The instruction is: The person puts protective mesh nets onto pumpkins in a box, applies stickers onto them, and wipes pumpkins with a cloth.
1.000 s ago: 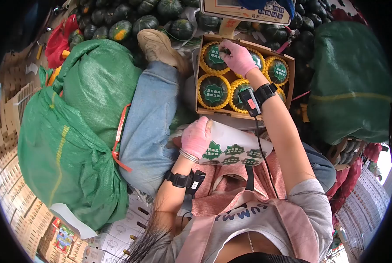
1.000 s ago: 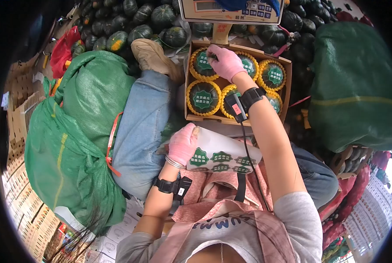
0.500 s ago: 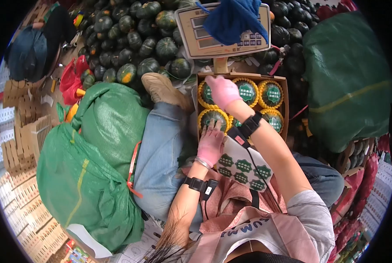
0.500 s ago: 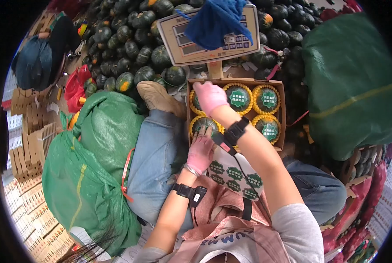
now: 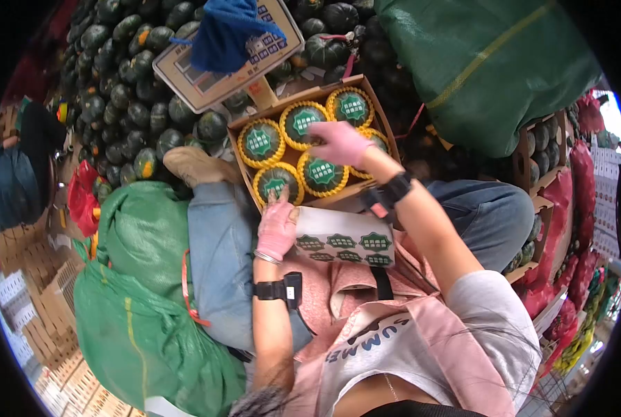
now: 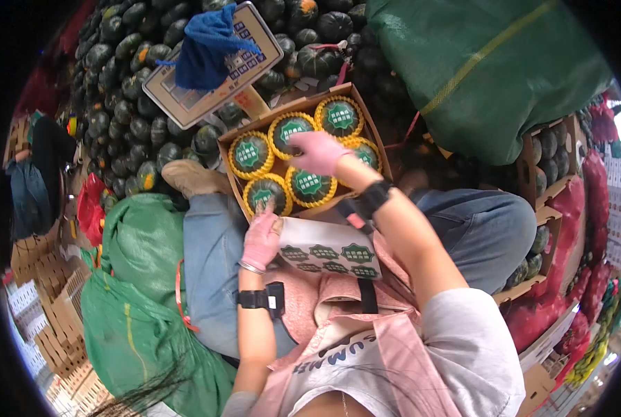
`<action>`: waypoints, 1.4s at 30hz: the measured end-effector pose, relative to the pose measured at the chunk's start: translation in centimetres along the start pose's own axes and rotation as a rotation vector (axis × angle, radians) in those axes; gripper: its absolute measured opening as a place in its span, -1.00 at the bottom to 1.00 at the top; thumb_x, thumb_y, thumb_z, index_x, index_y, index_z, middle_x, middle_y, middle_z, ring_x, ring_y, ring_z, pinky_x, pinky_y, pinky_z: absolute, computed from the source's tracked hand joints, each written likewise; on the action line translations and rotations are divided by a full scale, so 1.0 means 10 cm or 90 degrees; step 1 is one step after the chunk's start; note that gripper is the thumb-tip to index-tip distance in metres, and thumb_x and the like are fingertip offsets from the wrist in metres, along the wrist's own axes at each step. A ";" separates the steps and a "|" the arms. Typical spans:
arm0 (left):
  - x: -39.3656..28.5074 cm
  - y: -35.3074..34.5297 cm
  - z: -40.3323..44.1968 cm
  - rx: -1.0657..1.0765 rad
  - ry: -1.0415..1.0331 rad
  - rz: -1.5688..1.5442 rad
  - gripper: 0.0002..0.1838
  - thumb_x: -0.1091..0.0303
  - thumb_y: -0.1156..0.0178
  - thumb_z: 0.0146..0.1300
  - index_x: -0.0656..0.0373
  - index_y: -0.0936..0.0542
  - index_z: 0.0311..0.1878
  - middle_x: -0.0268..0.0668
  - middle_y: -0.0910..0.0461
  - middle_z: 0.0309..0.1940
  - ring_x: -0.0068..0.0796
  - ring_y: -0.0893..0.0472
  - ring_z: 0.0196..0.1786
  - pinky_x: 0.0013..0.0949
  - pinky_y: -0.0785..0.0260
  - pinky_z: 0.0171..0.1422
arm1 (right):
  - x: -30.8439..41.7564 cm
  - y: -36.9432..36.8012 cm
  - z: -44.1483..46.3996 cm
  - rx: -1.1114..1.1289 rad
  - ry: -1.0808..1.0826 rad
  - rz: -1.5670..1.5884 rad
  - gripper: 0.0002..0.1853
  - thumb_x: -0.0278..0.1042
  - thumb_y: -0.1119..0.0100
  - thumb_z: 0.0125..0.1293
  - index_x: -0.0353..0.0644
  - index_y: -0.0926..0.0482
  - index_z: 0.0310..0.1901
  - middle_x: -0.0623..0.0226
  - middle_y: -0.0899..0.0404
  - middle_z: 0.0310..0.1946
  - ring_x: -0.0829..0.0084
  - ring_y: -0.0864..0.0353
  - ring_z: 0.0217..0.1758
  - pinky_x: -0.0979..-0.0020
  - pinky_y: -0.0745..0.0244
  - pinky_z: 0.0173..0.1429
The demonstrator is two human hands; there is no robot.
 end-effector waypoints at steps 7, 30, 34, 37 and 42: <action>-0.82 0.72 -0.39 0.063 -0.044 -0.124 -0.82 0.41 0.00 0.28 0.31 -0.53 -0.19 0.02 -0.53 0.08 0.04 -0.50 0.12 -0.25 -0.33 0.23 | -0.94 0.03 -0.41 0.192 -0.183 -0.293 -0.75 -0.30 -0.38 -0.12 -0.17 -0.64 -0.35 0.06 -0.64 -0.31 0.08 -0.63 -0.17 0.21 -0.54 -0.06; 0.94 -1.32 -4.81 -0.523 0.332 -0.515 -0.63 0.28 -0.22 0.09 0.07 -0.46 0.00 -0.24 -0.63 -0.14 -0.29 -0.58 -0.02 -0.29 -0.25 0.27 | -0.06 0.29 -0.01 0.101 0.073 0.499 -0.69 -0.34 -0.03 0.38 -0.19 -0.45 0.12 0.44 -0.53 -0.13 0.60 -0.50 -0.20 0.57 -0.40 -0.17; 1.35 -1.62 -4.91 -0.366 0.756 -0.432 -0.58 0.15 -0.21 0.09 0.19 -0.54 -0.02 -0.09 -0.63 -0.13 -0.10 -0.59 -0.02 -0.19 -0.33 0.21 | -0.23 1.03 -0.30 0.097 0.108 0.502 -0.67 -0.35 -0.04 0.38 -0.21 -0.42 0.14 0.36 -0.51 -0.01 0.55 -0.52 -0.01 0.56 -0.42 0.04; 1.09 -1.18 -4.96 -0.439 1.055 -0.168 -0.48 -0.01 -0.17 0.09 0.32 -0.61 -0.12 0.09 -0.58 -0.04 0.09 -0.56 -0.01 -0.12 -0.40 0.10 | -0.58 1.69 -0.45 0.013 0.048 0.259 -0.63 -0.31 -0.10 0.36 -0.20 -0.41 0.16 0.43 -0.51 -0.09 0.61 -0.52 -0.08 0.62 -0.39 -0.10; 0.71 -0.28 -4.26 0.062 0.706 0.005 -0.37 -0.22 -0.09 0.12 0.26 -0.64 -0.16 0.09 -0.60 -0.16 0.06 -0.59 -0.04 -0.07 -0.42 -0.01 | 0.19 2.20 -2.29 -0.262 0.022 0.187 -0.62 -0.33 -0.07 0.37 -0.23 -0.39 0.17 0.40 -0.51 -0.05 0.59 -0.51 -0.09 0.56 -0.42 -0.07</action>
Point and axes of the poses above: each hand's wrist, its own z-axis towards the middle knuckle, its own y-axis out of the back of the hand, x = y × z, the point moved 7 cm from there along z, towards the middle knuckle
